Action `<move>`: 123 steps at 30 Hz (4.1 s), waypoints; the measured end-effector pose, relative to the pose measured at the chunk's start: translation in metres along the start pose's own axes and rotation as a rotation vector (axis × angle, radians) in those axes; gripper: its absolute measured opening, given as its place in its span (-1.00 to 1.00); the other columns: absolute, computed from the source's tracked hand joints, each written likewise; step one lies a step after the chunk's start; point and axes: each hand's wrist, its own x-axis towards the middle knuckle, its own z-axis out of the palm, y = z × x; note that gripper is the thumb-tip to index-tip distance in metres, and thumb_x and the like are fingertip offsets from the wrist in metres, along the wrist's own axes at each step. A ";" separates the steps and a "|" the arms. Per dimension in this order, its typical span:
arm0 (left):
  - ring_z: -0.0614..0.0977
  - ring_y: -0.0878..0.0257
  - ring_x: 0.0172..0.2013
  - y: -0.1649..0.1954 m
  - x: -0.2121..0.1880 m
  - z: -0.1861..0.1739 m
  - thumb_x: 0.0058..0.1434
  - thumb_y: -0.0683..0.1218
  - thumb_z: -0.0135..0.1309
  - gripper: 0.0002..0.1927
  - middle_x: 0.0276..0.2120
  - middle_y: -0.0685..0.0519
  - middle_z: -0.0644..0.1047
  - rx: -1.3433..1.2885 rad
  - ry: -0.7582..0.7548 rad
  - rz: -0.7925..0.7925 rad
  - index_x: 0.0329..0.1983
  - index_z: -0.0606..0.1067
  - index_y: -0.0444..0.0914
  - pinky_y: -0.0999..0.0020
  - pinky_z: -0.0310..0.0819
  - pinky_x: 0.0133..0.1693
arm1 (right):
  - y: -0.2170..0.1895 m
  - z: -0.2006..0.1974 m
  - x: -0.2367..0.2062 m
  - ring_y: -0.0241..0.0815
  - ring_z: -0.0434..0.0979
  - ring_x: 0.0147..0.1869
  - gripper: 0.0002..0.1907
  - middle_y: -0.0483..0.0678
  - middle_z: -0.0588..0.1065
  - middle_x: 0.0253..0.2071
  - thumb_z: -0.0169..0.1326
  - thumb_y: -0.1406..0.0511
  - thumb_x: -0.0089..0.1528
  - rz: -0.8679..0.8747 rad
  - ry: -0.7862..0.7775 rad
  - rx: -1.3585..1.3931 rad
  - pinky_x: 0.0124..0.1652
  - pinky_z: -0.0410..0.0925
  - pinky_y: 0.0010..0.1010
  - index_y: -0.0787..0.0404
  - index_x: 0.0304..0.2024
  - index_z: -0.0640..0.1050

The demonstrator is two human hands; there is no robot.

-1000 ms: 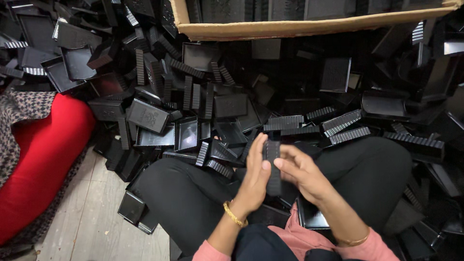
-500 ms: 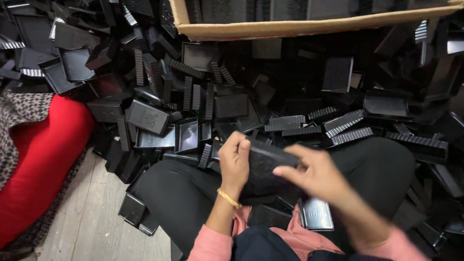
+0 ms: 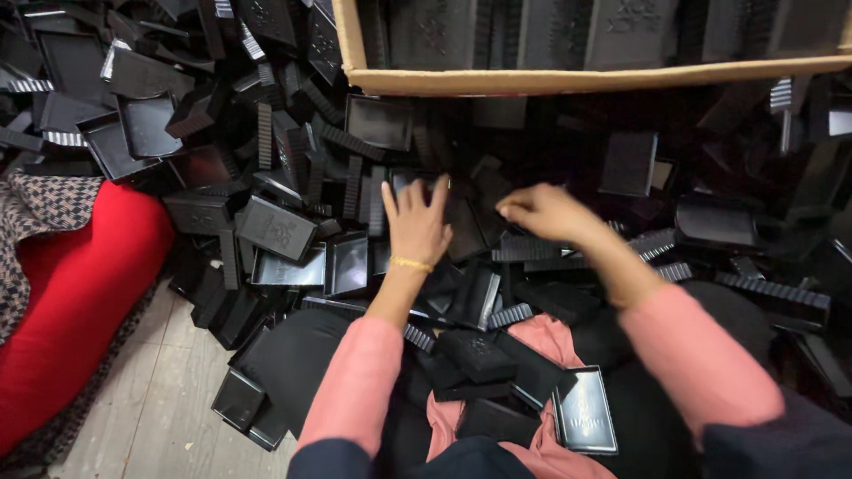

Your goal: The person sits on the floor and repeatedly picks up two black plastic parts, snaps them together to form a small box, and places the assembled unit into a cardboard box. The process is repeated continuously with components from a large pile on the floor.

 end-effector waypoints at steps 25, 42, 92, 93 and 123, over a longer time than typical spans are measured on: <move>0.49 0.01 0.23 -0.035 -0.083 -0.031 0.24 0.09 0.03 -0.17 0.27 -0.20 0.40 -1.927 0.223 -0.477 0.54 0.05 -0.16 0.10 0.43 0.22 | 0.038 0.056 0.100 0.10 0.30 0.44 0.31 0.19 0.30 0.39 0.47 0.02 -0.15 -0.031 0.191 0.177 0.32 0.20 -0.23 0.25 0.49 0.08; 0.48 -0.02 0.24 -0.025 -0.076 -0.036 0.24 0.10 0.07 -0.16 0.26 -0.22 0.40 -2.028 0.236 -0.438 0.54 0.08 -0.18 0.06 0.38 0.26 | 0.015 0.053 0.117 0.00 0.63 0.04 -0.35 0.06 0.64 0.01 0.47 0.19 -0.11 0.427 -0.059 0.791 0.00 0.48 -0.18 0.23 0.04 0.66; 0.49 0.12 0.21 0.128 -0.188 -0.068 0.59 0.19 -0.27 -0.45 0.20 -0.14 0.46 -1.907 -0.121 -0.355 0.32 0.36 -0.33 0.21 0.35 0.26 | -0.067 0.079 -0.224 -0.08 0.47 0.29 -0.33 0.07 0.47 0.30 0.11 0.39 0.18 0.317 0.483 0.635 0.21 0.32 -0.37 0.24 0.37 0.33; 0.47 0.16 0.25 0.132 -0.188 -0.064 0.62 0.18 -0.31 -0.45 0.20 -0.12 0.45 -1.752 -0.062 -0.372 0.32 0.38 -0.33 0.27 0.29 0.32 | -0.072 0.088 -0.222 -0.07 0.44 0.27 -0.23 0.06 0.43 0.30 0.18 0.38 0.13 0.283 0.427 0.624 0.18 0.31 -0.36 0.21 0.40 0.27; 0.29 0.28 -0.61 0.086 -0.181 -0.066 0.38 0.01 -0.02 -0.55 -0.67 -0.01 0.24 -0.892 0.318 -0.403 -0.55 0.24 -0.33 0.29 0.20 -0.49 | -0.099 0.097 -0.235 -0.18 0.58 -0.60 -0.54 0.02 0.57 -0.57 0.29 0.15 0.12 0.431 0.064 0.410 -0.46 0.43 -0.38 0.14 0.04 0.59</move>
